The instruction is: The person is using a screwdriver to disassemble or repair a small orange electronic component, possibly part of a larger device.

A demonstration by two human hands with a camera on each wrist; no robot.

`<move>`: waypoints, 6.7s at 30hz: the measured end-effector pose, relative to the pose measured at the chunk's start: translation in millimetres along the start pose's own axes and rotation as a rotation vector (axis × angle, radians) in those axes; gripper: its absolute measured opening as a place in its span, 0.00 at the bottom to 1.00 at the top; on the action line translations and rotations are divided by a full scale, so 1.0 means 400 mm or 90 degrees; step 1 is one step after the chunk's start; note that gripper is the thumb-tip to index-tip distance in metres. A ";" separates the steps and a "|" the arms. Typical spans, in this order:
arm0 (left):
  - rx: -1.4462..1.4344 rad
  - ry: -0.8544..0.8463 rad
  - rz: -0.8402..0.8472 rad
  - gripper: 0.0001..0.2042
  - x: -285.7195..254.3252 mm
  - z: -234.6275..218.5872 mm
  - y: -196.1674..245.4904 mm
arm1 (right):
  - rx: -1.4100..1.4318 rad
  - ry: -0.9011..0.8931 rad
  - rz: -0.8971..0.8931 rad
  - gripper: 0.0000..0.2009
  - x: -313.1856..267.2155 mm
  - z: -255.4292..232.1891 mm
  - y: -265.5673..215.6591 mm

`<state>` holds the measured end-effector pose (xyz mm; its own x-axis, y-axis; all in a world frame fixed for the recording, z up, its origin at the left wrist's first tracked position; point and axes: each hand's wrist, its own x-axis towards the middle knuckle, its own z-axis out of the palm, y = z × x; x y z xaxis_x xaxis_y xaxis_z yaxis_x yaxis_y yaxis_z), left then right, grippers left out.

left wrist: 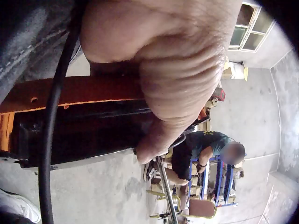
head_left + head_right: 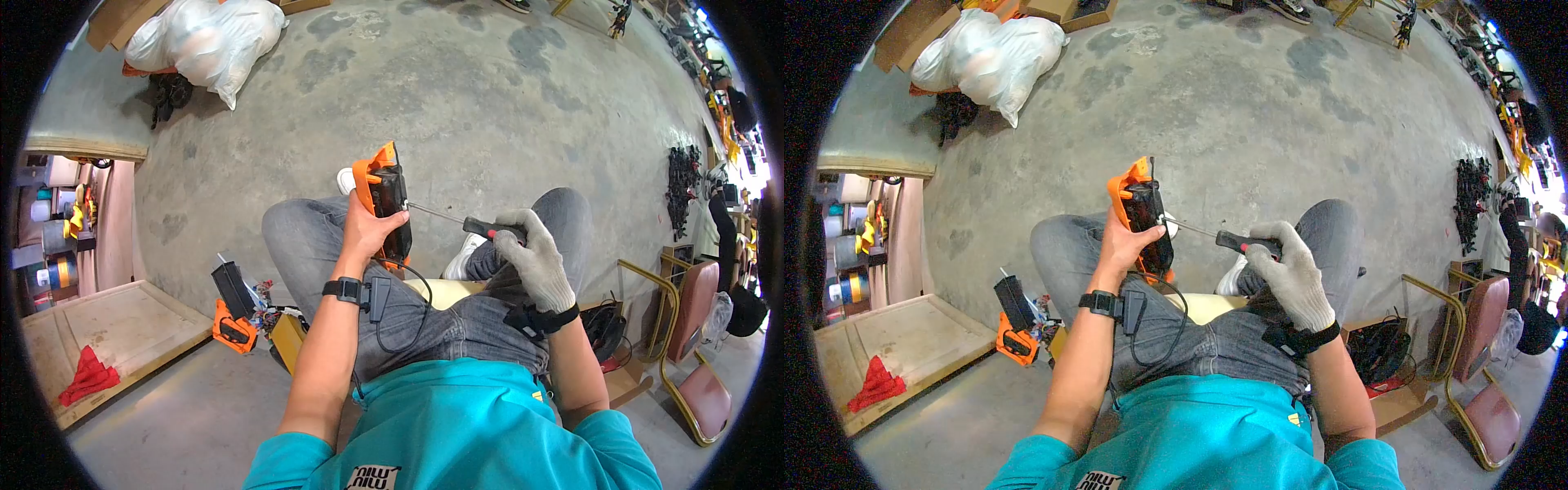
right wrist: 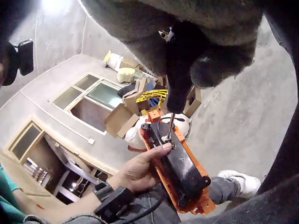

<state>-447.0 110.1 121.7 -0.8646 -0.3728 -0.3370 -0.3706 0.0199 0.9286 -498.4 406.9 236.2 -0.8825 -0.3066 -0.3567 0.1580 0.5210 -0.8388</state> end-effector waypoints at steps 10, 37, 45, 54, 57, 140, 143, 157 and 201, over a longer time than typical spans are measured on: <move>-0.010 -0.007 -0.017 0.33 0.004 -0.001 -0.013 | 0.244 -0.093 0.197 0.21 0.005 -0.008 -0.012; -0.014 -0.007 -0.023 0.32 0.017 -0.001 -0.027 | 0.196 -0.009 0.112 0.19 0.018 0.014 0.020; -0.030 -0.018 -0.024 0.34 0.015 -0.002 -0.021 | 0.037 0.060 -0.014 0.20 -0.001 0.013 -0.021; -0.042 0.006 -0.049 0.35 0.012 0.001 -0.017 | 0.141 -0.010 0.078 0.23 0.019 0.011 0.038; -0.001 -0.025 -0.019 0.35 0.010 -0.002 -0.010 | 0.057 0.064 0.002 0.22 0.004 0.012 -0.008; -0.005 0.013 -0.055 0.32 0.005 0.007 0.001 | 0.185 0.021 0.075 0.23 0.033 0.012 0.037; -0.014 0.016 -0.060 0.32 0.010 0.008 -0.009 | 0.244 -0.007 0.148 0.24 0.040 0.007 0.065; -0.019 0.010 -0.050 0.31 0.000 0.007 0.006 | 0.230 0.001 0.146 0.24 0.037 0.015 0.069; -0.011 0.008 -0.048 0.30 0.007 0.009 -0.005 | 0.252 -0.008 0.123 0.20 0.020 -0.004 0.023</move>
<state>-449.9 112.4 118.3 -0.8306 -0.3836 -0.4038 -0.4278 -0.0248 0.9035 -504.7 410.5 226.3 -0.8145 -0.2445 -0.5261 0.4800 0.2252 -0.8479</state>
